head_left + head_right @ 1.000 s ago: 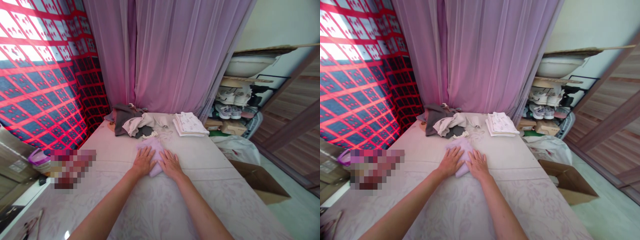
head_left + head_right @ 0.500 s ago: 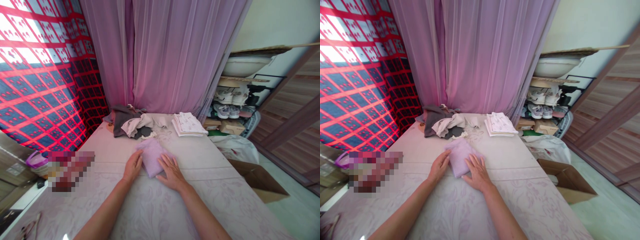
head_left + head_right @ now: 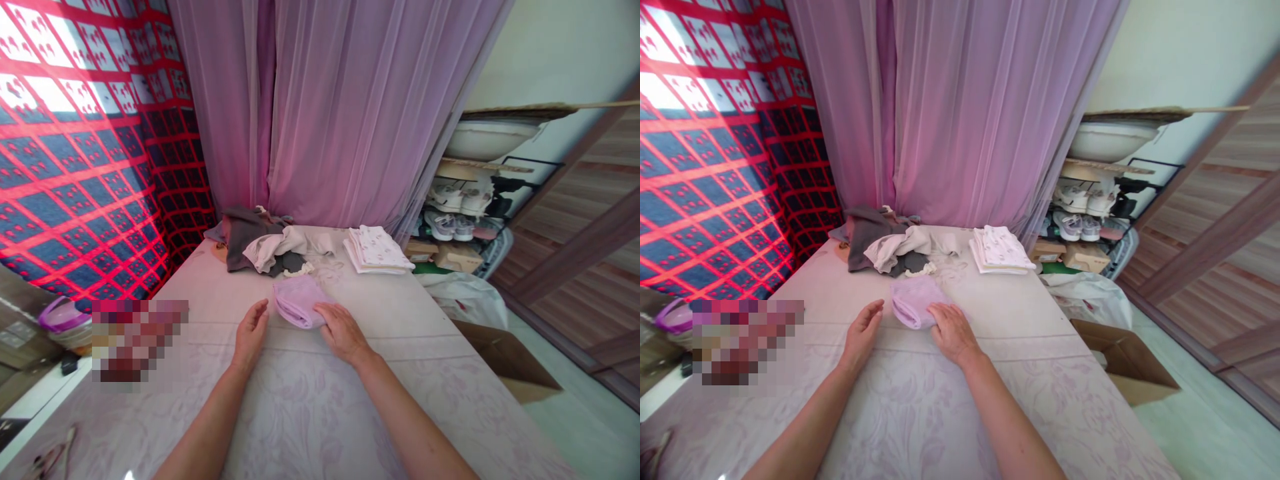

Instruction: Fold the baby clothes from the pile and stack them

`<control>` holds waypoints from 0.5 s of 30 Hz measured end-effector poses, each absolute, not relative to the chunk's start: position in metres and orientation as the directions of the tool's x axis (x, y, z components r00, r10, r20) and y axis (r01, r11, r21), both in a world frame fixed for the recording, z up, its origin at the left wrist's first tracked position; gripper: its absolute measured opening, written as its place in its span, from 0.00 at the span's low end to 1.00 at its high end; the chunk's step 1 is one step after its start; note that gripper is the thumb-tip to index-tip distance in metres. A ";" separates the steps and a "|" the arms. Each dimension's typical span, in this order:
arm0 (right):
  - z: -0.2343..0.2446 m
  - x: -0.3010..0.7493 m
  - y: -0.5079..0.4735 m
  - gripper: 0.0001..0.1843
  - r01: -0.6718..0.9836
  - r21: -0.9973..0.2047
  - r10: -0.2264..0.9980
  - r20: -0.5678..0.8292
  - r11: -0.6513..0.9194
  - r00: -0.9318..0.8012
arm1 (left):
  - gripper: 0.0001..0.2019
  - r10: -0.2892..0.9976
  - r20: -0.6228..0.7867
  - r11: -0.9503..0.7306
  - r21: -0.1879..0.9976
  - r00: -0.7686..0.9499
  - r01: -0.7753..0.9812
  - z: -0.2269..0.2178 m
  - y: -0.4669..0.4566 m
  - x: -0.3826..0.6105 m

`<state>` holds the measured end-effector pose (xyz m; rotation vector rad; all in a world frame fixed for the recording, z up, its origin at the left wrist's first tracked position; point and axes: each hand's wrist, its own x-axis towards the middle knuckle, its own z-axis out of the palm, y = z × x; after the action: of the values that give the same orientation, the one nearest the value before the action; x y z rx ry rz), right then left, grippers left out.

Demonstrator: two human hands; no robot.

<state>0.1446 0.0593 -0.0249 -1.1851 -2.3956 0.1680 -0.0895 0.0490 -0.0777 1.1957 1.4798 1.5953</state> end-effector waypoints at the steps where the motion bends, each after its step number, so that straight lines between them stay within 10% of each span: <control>1: -0.019 0.144 0.061 0.26 0.717 -0.300 0.771 0.356 0.630 -0.528 | 0.19 0.908 0.185 -0.153 0.982 -0.375 0.115 -0.077 0.049 -0.089; 15: 0.032 0.119 0.077 0.22 0.825 -0.408 0.912 0.291 0.390 -0.288 | 0.21 0.923 0.083 -0.108 0.993 -0.375 -0.045 -0.077 0.049 -0.092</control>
<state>0.1194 0.0774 0.0320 -1.4881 -2.1781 0.2442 -0.0916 0.0492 -0.0773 1.0267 1.3858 1.5919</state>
